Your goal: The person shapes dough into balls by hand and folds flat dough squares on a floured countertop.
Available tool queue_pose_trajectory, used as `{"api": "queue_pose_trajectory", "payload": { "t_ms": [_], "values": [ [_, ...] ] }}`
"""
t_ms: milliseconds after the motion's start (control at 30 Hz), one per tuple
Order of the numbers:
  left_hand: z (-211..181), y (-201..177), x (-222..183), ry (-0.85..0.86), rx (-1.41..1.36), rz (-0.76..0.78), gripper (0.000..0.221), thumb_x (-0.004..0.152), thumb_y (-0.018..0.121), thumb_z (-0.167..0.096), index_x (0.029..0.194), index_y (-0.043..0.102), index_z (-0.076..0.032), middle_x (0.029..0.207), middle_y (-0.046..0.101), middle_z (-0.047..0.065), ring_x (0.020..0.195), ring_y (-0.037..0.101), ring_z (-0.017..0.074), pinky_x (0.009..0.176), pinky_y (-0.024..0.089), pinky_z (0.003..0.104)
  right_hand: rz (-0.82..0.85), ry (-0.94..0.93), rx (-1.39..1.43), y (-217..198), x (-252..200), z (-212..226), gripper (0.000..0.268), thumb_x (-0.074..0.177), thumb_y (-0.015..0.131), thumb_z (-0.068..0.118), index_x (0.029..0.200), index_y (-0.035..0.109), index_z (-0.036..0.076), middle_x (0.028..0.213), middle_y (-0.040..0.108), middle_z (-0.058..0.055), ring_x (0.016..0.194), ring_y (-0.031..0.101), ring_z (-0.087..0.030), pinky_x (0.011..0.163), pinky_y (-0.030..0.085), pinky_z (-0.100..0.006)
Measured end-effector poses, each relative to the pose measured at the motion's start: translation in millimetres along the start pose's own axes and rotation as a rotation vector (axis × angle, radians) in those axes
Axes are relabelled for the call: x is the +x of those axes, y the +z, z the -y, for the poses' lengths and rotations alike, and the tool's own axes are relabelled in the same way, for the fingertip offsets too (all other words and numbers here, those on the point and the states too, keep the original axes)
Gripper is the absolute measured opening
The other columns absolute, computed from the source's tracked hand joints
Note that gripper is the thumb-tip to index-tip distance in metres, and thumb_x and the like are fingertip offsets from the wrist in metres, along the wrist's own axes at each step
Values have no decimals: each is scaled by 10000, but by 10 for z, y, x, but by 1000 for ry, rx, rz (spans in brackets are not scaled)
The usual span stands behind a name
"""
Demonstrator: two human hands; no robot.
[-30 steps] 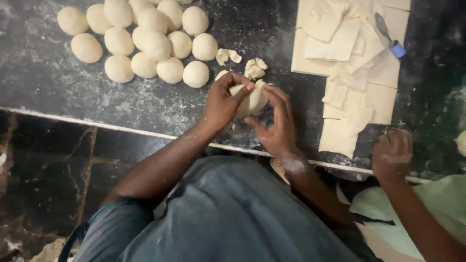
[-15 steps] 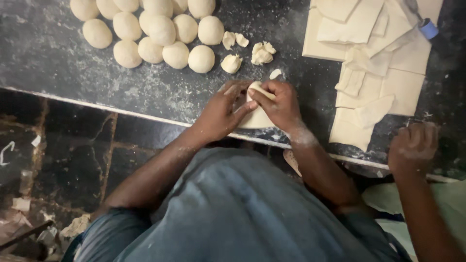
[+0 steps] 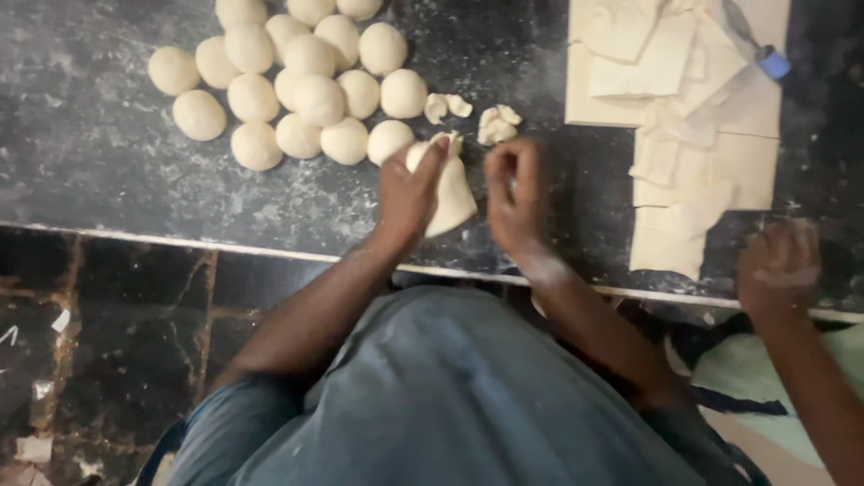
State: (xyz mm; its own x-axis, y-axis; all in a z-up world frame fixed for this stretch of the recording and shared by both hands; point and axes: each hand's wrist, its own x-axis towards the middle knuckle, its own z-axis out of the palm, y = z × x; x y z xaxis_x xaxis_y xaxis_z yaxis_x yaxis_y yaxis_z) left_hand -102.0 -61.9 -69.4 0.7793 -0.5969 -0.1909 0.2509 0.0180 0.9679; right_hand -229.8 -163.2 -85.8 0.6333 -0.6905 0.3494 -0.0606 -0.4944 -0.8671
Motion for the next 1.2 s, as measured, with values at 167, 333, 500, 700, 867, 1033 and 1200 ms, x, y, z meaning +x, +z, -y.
{"api": "queue_pose_trajectory", "payload": {
  "t_ms": [167, 333, 500, 700, 867, 1033, 1200],
  "values": [
    [-119, -257, 243, 279, 178, -156, 367, 971, 712, -355, 984, 710, 12, 797, 737, 52, 709, 704, 144, 605, 556, 272, 341, 298, 401, 86, -180, 280, 350, 1104, 506, 233, 1400, 505, 46, 1353, 589, -96, 1240, 590, -182, 1071, 500, -346],
    [-75, -278, 74, -203, -45, 185, 518, 998, 608, -442, 1266, 562, -2, 1051, 677, 144, 847, 701, 201, 642, 597, 323, 391, 218, 327, 328, -64, 427, 696, 948, 780, 233, 1465, 376, 1, 1366, 554, -137, 1283, 554, -219, 1082, 478, -377],
    [-220, -494, -32, -442, -524, 448, 562, 1038, 524, -368, 1471, 392, -36, 1337, 571, 145, 1197, 623, 243, 924, 610, 345, 438, 274, 120, 324, 14, 405, 759, 804, 886, 269, 1404, 506, 2, 1283, 619, -123, 1176, 614, -206, 990, 540, -369],
    [-180, -690, -89, -467, -775, 591, 532, 1099, 442, -367, 1513, 364, -42, 1390, 547, 119, 1250, 582, 261, 1017, 555, 411, 723, -146, 30, 268, 291, 343, 721, 835, 937, 246, 1406, 575, -4, 1370, 493, -148, 1310, 514, -318, 1087, 508, -408],
    [-121, -714, 104, -352, -879, 357, 536, 1129, 327, -449, 1397, 420, 6, 1301, 602, 221, 1205, 613, 341, 1029, 556, 472, 378, -84, -295, 386, 315, 497, 660, 788, 951, 330, 1259, 588, 45, 1332, 500, -142, 1086, 587, -243, 872, 558, -351],
    [-186, -783, -17, -416, -821, 351, 592, 1089, 318, -498, 1380, 504, -17, 1305, 645, 136, 1250, 598, 277, 1075, 500, 428, 336, -202, 10, 428, 93, 659, 660, 865, 901, 190, 1367, 510, 11, 1367, 547, -159, 1249, 611, -246, 1017, 584, -355],
    [-136, -1179, 279, -363, -407, 709, 571, 1040, 595, -474, 1320, 556, 22, 1225, 661, 176, 1164, 633, 303, 1033, 530, 440, 525, -276, -4, 156, 235, 658, 472, 841, 901, 207, 1208, 627, 93, 1249, 657, -71, 1147, 685, -213, 990, 616, -347]
  ]
}}
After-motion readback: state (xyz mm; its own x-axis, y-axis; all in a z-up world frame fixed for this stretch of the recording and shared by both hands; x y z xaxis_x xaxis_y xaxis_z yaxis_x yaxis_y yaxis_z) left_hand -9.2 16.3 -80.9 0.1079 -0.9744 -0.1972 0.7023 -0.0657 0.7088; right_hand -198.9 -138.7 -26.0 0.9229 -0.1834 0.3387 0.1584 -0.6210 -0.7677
